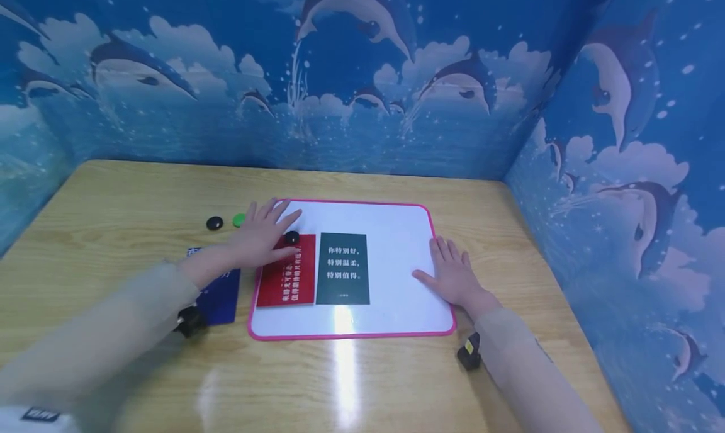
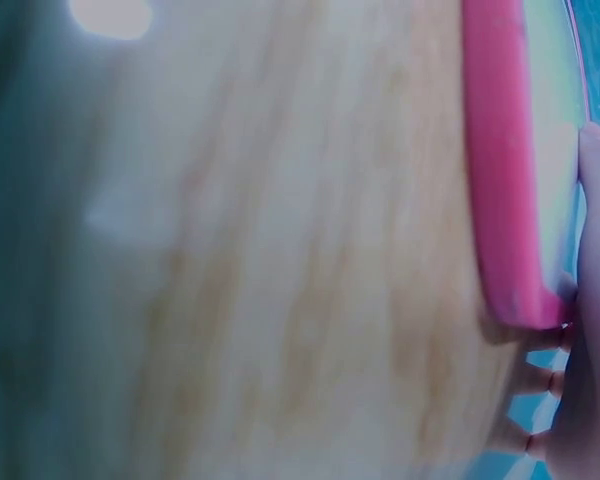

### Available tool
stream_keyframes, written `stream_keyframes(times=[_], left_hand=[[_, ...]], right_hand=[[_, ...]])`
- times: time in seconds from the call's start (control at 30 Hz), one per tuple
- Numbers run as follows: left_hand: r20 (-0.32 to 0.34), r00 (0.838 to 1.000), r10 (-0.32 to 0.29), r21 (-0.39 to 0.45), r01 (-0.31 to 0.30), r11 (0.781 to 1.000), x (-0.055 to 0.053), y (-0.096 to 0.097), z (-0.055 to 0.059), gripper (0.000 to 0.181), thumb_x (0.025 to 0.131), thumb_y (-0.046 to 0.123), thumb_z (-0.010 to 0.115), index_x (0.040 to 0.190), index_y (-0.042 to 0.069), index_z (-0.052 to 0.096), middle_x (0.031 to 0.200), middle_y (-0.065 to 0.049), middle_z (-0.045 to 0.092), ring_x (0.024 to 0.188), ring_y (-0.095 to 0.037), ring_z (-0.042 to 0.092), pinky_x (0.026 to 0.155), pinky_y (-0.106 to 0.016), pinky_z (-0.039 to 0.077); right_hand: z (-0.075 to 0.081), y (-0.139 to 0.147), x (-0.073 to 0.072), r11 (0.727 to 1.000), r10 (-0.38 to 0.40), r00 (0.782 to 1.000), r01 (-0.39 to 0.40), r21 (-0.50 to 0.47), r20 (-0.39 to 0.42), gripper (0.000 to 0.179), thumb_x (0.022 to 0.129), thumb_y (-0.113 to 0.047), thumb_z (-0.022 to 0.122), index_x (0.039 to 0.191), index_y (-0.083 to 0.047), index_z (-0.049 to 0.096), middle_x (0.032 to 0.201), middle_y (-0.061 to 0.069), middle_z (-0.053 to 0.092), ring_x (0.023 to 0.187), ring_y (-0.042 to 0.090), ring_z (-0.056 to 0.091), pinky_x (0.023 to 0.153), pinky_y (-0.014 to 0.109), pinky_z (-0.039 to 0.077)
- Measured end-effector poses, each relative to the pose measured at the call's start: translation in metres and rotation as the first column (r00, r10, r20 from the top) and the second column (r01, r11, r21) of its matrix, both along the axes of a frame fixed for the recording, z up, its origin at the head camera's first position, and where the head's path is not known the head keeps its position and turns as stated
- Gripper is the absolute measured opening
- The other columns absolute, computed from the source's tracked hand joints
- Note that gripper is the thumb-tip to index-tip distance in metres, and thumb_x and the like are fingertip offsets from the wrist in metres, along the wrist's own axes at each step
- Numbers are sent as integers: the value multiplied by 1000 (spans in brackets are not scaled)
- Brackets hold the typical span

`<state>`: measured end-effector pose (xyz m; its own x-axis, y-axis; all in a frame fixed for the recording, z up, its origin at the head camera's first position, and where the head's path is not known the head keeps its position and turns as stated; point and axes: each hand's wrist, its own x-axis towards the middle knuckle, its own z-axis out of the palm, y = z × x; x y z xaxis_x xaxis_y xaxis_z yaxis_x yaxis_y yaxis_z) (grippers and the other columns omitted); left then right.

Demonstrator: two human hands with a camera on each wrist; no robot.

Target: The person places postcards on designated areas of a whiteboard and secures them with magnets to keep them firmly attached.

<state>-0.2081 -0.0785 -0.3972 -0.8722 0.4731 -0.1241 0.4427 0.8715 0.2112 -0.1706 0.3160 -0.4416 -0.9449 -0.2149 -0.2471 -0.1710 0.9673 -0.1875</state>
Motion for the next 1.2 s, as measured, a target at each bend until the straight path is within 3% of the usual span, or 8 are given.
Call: stream_keyframes(times=[0.4,0.97,1.2], left_hand=[[-80,994,75,13,-74,997,-14,-49,-5,71,89,40,59,147,13,28,154,-23,12,141,-47,7,109,-70,3],[-52,993,109,30,-108,994,-29,-100,-13,66,88,38,60,144,12,35,153,-27,10,139,-52,5,104,-75,-2],[-17,989,146,75,-144,987,-33,-109,-10,61,87,36,63,138,9,43,152,-29,13,137,-54,5,103,-75,-6]], right_hand=[[1,-1,1,1000,-2,1000,2,-9,-9,91,90,-64,37,149,-1,6,156,23,6,142,46,2,111,67,2],[-3,0,-2,1000,-8,1000,8,8,8,94,89,-67,35,150,-3,4,157,21,5,142,45,2,111,67,2],[-2,0,-2,1000,-6,1000,6,11,3,94,89,-67,35,150,-3,4,156,22,5,142,45,2,110,67,2]])
